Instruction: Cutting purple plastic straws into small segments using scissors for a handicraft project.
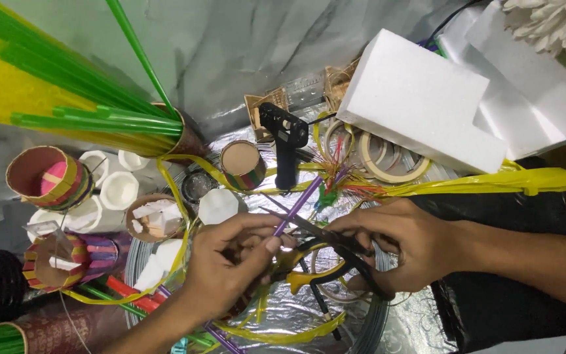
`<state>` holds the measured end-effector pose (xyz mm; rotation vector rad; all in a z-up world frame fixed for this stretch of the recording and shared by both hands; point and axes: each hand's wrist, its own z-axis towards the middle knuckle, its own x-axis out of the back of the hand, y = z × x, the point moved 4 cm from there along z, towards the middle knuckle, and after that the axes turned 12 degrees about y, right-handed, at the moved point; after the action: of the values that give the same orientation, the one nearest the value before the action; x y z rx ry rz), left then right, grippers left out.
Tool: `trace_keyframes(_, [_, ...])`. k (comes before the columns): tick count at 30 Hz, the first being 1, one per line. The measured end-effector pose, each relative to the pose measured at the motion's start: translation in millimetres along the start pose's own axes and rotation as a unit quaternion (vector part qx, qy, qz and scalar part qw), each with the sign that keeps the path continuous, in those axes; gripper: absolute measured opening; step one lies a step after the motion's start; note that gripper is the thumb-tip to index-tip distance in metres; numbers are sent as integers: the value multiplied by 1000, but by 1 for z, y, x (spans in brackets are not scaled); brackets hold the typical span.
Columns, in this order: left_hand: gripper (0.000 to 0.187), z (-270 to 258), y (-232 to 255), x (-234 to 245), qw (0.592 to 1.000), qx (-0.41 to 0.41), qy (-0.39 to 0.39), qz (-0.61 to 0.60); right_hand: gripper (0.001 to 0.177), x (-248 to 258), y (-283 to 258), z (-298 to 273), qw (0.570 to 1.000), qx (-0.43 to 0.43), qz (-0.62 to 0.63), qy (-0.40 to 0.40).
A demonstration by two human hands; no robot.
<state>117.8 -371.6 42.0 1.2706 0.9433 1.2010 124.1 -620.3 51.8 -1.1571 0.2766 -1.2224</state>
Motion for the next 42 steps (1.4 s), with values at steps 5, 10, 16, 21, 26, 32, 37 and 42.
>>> trace_keyframes(5, [25, 0, 8, -3, 999, 52, 11, -1, 56, -1, -7, 6, 1000, -18, -5, -19])
trace_keyframes(10, [18, -5, 1, -8, 993, 102, 21, -59, 57, -3, -10, 7, 1000, -6, -10, -16])
trace_keyframes(16, [17, -7, 3, -13, 998, -9, -9, -65, 61, -4, -17, 8, 1000, 14, 1, -4])
trace_keyframes(21, [27, -8, -2, -9, 999, -34, -9, -40, 69, 0, -12, 4, 999, 36, -5, 18])
trace_keyframes(26, [40, -11, -11, -7, 999, -37, -6, 5, 72, 7, -15, 4, 998, 34, -46, 18])
trace_keyframes(32, [27, -17, 4, -18, 986, -153, -61, -24, 75, 1, -31, -3, 997, 47, -48, -37])
trace_keyframes(37, [18, -21, 19, -21, 971, -213, -102, -35, 52, -7, -42, -1, 997, 50, -52, -15])
trace_keyframes(42, [26, -20, 10, -25, 980, -131, -104, -107, 70, -6, -28, -7, 999, -7, -13, -29])
